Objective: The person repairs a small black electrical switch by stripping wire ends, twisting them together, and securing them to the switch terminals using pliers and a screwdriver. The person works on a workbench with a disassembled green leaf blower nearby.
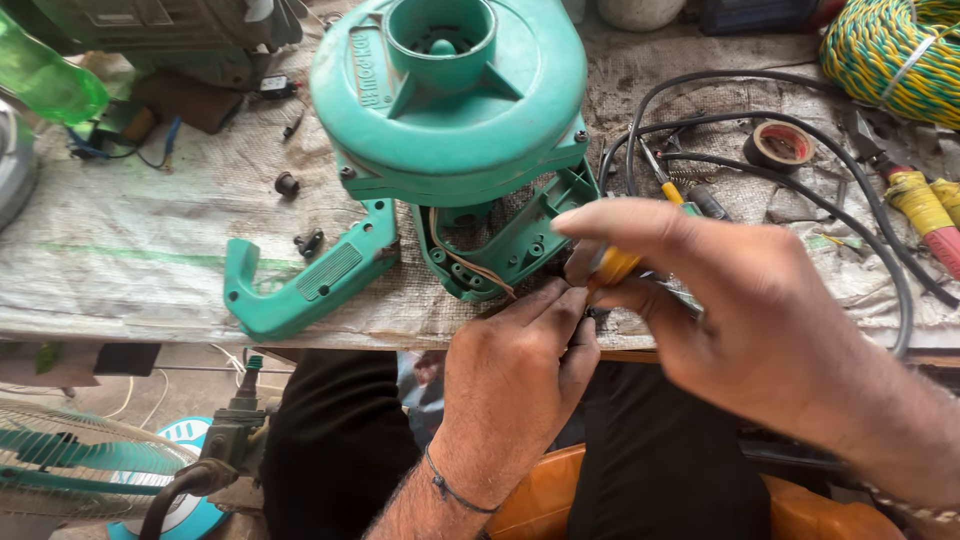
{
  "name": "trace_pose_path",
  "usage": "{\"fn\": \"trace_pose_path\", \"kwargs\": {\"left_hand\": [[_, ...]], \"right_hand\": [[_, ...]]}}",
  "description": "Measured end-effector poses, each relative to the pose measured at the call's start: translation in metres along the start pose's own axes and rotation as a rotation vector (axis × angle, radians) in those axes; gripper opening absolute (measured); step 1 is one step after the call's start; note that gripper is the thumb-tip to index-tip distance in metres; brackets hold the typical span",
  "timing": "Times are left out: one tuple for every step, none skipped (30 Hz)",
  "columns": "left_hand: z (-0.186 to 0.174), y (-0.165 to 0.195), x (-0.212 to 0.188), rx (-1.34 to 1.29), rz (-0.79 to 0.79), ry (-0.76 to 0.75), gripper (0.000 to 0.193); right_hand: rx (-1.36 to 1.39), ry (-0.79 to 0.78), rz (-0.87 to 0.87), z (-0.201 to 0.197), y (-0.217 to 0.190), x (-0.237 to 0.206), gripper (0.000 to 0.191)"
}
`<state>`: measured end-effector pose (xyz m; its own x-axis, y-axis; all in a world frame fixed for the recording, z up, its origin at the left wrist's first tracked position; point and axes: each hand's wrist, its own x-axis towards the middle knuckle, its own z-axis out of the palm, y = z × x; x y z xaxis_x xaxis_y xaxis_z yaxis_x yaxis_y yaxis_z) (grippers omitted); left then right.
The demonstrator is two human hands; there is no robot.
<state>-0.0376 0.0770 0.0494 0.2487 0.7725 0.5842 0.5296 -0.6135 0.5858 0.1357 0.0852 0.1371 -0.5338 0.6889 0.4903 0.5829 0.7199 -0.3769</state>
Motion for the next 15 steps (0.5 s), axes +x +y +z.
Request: {"fn": "trace_pose_path", "kwargs": {"left_hand": [[0.001,0.0,0.0,-0.013,0.013,0.027,0.022],[0.002,-0.002,0.0,-0.022,0.032,0.054,0.02],[0.001,-0.003,0.0,-0.026,0.053,0.079,0.018],[0.001,-0.003,0.0,-0.028,0.039,0.059,0.016],[0.001,-0.004,-0.001,-0.029,0.028,0.044,0.015],[0.001,-0.002,0.001,-0.033,0.005,0.034,0.014],[0.003,0.0,0.001,-0.022,0.013,0.061,0.015],[0.004,0.004,0.001,-0.014,0.019,0.089,0.016],[0.004,0.006,0.002,-0.004,0.029,0.119,0.016],[0.004,0.006,0.003,0.009,0.034,0.113,0.019],[0.004,0.007,0.003,0.02,0.036,0.104,0.021],[0.005,0.006,0.003,0.031,0.039,0.093,0.024],[0.005,0.005,0.003,0.018,0.034,0.098,0.025],[0.007,0.004,0.003,0.015,0.028,0.107,0.026],[0.01,0.002,0.005,0.012,0.026,0.122,0.028]], "right_hand": [[-0.007,0.021,0.002,0.002,-0.004,-0.001,0.057],[-0.058,0.041,0.002,0.006,-0.007,-0.003,0.057],[-0.107,0.066,0.001,0.011,-0.011,-0.004,0.057],[-0.159,0.093,-0.003,0.015,-0.015,-0.004,0.057],[-0.167,0.106,-0.004,0.018,-0.017,-0.003,0.058],[-0.173,0.107,-0.008,0.016,-0.018,-0.001,0.059],[-0.18,0.103,-0.01,0.012,-0.02,0.0,0.06],[-0.101,0.067,-0.054,0.008,-0.02,0.0,0.06],[-0.024,0.033,-0.1,0.003,-0.019,0.002,0.06],[0.052,0.002,-0.144,0.0,-0.016,0.003,0.059],[0.058,-0.021,-0.115,-0.003,-0.015,0.003,0.06],[0.064,-0.045,-0.085,-0.006,-0.012,0.001,0.061],[0.075,-0.069,-0.052,-0.007,-0.01,0.0,0.061],[0.035,-0.04,-0.053,-0.005,-0.006,-0.001,0.06],[-0.009,-0.01,-0.058,-0.003,-0.001,-0.001,0.059]]}}
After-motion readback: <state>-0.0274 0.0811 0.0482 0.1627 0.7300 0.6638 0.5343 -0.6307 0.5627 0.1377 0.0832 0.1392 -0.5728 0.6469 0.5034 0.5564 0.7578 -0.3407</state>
